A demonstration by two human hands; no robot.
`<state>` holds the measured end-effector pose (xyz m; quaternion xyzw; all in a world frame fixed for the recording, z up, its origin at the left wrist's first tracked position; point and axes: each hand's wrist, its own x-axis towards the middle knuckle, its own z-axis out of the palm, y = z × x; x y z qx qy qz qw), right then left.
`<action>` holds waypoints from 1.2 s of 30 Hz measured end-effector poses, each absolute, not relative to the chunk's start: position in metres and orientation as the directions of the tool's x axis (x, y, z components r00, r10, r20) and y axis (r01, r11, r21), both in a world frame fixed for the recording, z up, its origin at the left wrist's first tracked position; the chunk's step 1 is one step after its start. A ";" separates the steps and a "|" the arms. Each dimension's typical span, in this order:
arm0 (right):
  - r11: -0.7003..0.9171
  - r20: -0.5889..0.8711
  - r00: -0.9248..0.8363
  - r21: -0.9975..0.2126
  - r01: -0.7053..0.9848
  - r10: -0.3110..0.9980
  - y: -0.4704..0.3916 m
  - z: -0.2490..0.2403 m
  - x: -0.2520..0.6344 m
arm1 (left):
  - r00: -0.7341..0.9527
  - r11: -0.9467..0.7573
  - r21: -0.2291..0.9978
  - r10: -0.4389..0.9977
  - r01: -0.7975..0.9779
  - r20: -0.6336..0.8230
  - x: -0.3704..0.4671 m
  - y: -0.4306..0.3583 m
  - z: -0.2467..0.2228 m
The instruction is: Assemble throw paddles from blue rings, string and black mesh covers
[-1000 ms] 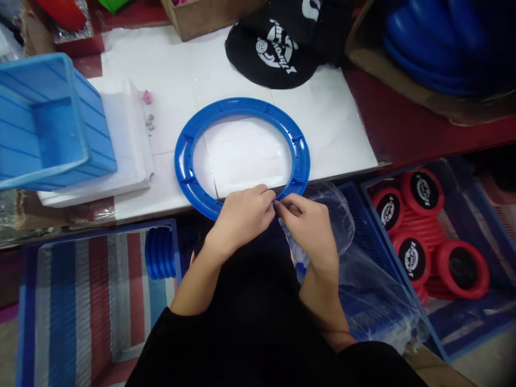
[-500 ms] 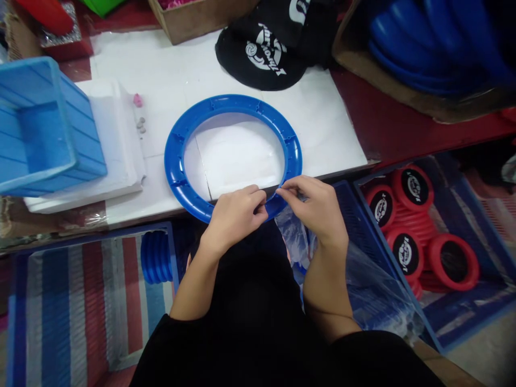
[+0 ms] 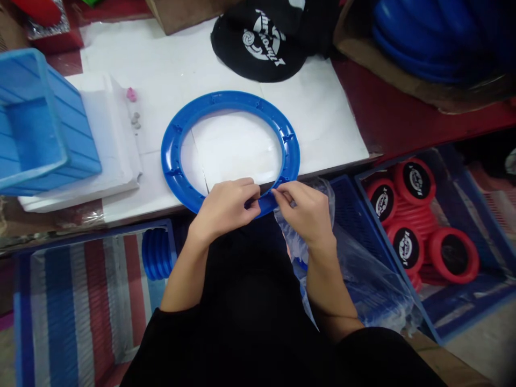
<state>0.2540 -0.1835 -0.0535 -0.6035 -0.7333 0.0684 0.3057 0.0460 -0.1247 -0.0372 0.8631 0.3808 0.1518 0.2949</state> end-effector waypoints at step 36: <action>0.183 0.248 -0.052 -0.542 0.820 0.967 -0.170 -0.046 0.275 | 0.693 -0.585 0.501 0.719 0.637 -0.042 0.060 -0.130 -0.038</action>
